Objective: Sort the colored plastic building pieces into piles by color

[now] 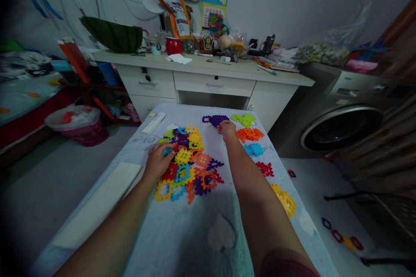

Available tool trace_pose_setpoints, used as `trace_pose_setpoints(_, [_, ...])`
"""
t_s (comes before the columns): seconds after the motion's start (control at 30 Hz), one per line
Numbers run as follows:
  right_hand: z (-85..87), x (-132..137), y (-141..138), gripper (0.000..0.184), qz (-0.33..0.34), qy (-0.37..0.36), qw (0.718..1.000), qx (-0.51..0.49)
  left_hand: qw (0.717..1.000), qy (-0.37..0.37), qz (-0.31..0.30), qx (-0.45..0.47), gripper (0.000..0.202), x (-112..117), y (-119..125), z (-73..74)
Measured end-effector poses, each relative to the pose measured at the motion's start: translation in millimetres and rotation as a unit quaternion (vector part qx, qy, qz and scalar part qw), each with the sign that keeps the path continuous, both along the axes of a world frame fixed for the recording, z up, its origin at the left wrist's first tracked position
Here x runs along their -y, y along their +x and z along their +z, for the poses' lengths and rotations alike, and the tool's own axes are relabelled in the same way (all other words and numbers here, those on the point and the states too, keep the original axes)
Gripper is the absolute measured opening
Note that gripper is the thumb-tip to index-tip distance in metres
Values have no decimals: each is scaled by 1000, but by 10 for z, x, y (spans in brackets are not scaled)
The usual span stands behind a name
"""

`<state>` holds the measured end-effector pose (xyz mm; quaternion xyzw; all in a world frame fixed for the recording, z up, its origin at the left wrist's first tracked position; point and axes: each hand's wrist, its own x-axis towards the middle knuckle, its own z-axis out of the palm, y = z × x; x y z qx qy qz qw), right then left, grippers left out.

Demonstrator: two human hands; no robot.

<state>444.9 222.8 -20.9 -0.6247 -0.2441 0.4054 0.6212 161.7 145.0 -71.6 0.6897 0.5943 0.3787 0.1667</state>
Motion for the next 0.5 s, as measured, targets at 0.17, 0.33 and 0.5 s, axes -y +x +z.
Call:
trace_pose_setpoints(0.17, [-46, 120, -2, 28, 6, 29, 999, -15, 1000, 0, 5, 6, 20, 2, 1, -7])
trace_pose_setpoints(0.33, [-38, 505, 64, 24, 48, 28, 998, 29, 1000, 0, 11, 6, 18, 3, 7, -8])
trace_pose_setpoints(0.5, [81, 957, 113, 13, 242, -22, 935, 259, 999, 13, 30, 11, 21, 14, -6, -5])
